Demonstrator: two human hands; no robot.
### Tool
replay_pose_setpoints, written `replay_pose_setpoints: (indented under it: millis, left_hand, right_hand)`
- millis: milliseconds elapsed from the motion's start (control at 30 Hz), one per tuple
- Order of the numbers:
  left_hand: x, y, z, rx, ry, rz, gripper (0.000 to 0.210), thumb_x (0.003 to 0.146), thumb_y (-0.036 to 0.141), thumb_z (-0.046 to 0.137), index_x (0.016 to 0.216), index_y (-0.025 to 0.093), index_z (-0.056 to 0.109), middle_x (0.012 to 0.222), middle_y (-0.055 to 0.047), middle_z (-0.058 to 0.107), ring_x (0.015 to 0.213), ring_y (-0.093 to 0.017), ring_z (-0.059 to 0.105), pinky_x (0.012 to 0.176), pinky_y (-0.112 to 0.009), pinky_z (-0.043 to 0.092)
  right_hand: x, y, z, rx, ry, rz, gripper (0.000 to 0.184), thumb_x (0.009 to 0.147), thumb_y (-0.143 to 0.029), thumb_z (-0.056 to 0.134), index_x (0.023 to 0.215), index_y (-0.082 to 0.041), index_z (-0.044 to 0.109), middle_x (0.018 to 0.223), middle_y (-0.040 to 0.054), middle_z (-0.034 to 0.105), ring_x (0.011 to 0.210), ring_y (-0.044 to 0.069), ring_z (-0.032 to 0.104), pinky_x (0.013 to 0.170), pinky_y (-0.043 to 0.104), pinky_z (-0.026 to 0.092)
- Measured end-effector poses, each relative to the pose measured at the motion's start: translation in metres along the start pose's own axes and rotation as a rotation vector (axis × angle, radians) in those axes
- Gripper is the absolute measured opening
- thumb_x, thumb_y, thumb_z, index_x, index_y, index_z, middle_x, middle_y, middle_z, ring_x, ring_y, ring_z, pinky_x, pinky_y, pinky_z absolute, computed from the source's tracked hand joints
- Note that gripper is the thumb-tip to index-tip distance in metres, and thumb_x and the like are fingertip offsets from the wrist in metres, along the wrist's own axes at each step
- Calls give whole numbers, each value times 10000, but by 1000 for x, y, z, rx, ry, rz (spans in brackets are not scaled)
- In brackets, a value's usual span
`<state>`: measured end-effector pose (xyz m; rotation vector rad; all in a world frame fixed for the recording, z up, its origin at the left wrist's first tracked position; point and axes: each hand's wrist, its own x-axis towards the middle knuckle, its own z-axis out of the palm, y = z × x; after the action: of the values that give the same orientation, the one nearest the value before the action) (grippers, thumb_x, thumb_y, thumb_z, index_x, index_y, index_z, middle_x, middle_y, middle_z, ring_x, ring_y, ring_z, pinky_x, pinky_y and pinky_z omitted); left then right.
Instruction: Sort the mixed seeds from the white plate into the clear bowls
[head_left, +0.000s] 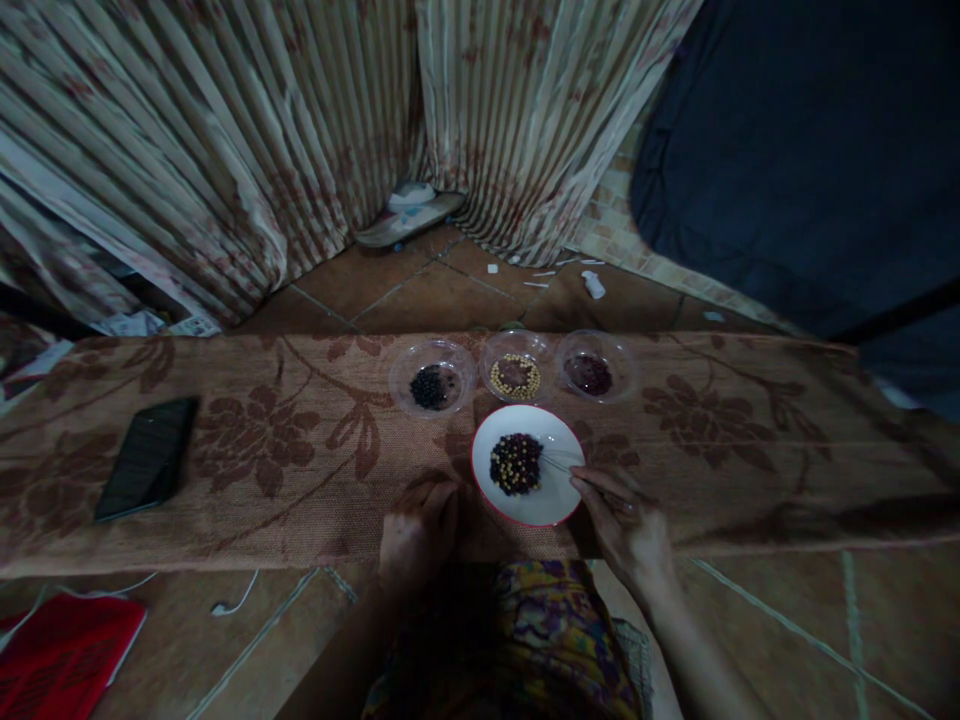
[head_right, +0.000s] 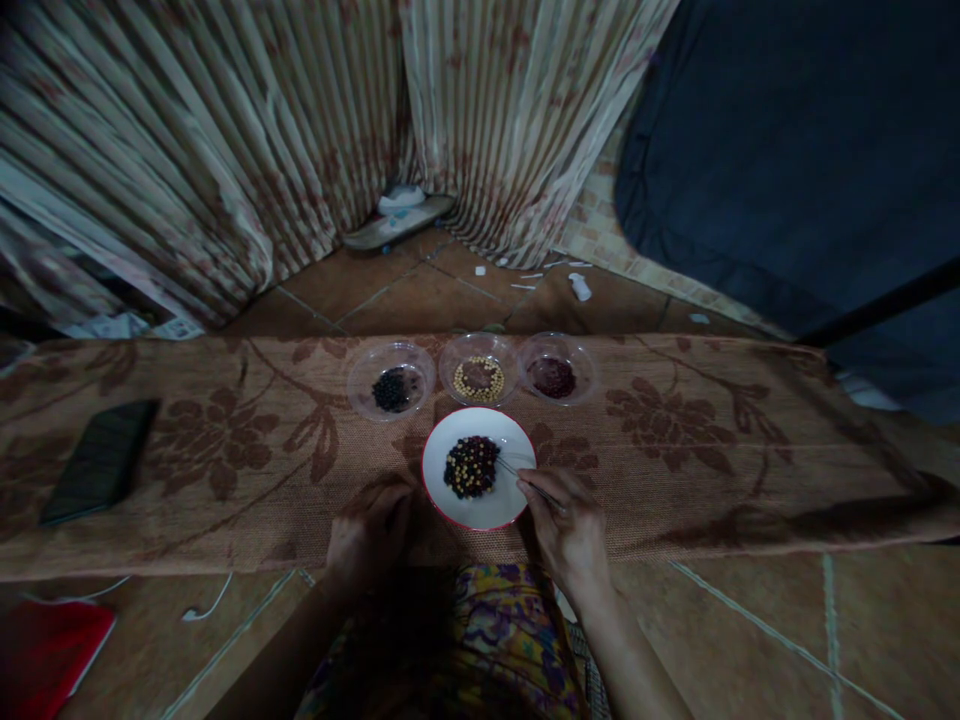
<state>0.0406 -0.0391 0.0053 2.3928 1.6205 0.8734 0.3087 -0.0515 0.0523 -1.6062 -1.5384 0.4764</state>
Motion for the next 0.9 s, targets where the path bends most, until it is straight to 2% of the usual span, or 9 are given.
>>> replay_pose_setpoints:
  millis: [233, 400, 567, 733, 900]
  left_hand:
    - [-1, 0, 0, 1, -11, -3, 124, 953, 215, 527, 934, 211, 649, 863, -32, 719, 779, -153, 663, 716, -262, 504]
    - [0, 0, 0, 7, -1, -1, 138, 955, 221, 518, 938, 211, 655, 874, -31, 726, 786, -155, 668, 710, -265, 516]
    - [1, 0, -2, 14, -3, -2, 167, 959, 227, 492, 940, 216, 657, 858, -34, 728, 755, -161, 673, 664, -271, 526]
    - [2, 0, -2, 10, 42, 14, 173, 954, 217, 487, 944, 219, 660, 881, -43, 736, 767, -168, 693, 669, -277, 549]
    - [0, -2, 0, 20, 30, 17, 183, 961, 226, 476, 940, 225, 657, 861, -35, 736, 754, -162, 697, 648, -266, 552]
  right_hand:
    - [-2, -5, -4, 33, 75, 67, 241, 876, -437, 654, 866, -234, 785, 902, 75, 742, 824, 214, 711, 714, 325, 583]
    - [-1, -4, -12, 79, 145, 98, 214, 869, -415, 673, 895, -231, 779, 923, 67, 741, 820, 208, 703, 695, 316, 561]
    - [31, 5, -32, -43, 312, 28, 230, 869, -423, 670, 857, -219, 776, 875, 69, 747, 802, 215, 694, 698, 327, 543]
    - [76, 35, -43, -131, 450, -61, 270, 877, -437, 654, 884, -193, 770, 915, 94, 757, 827, 227, 697, 752, 361, 541]
    - [88, 56, -38, -102, 467, -61, 271, 870, -416, 653, 877, -166, 757, 923, 114, 759, 873, 241, 702, 799, 390, 545]
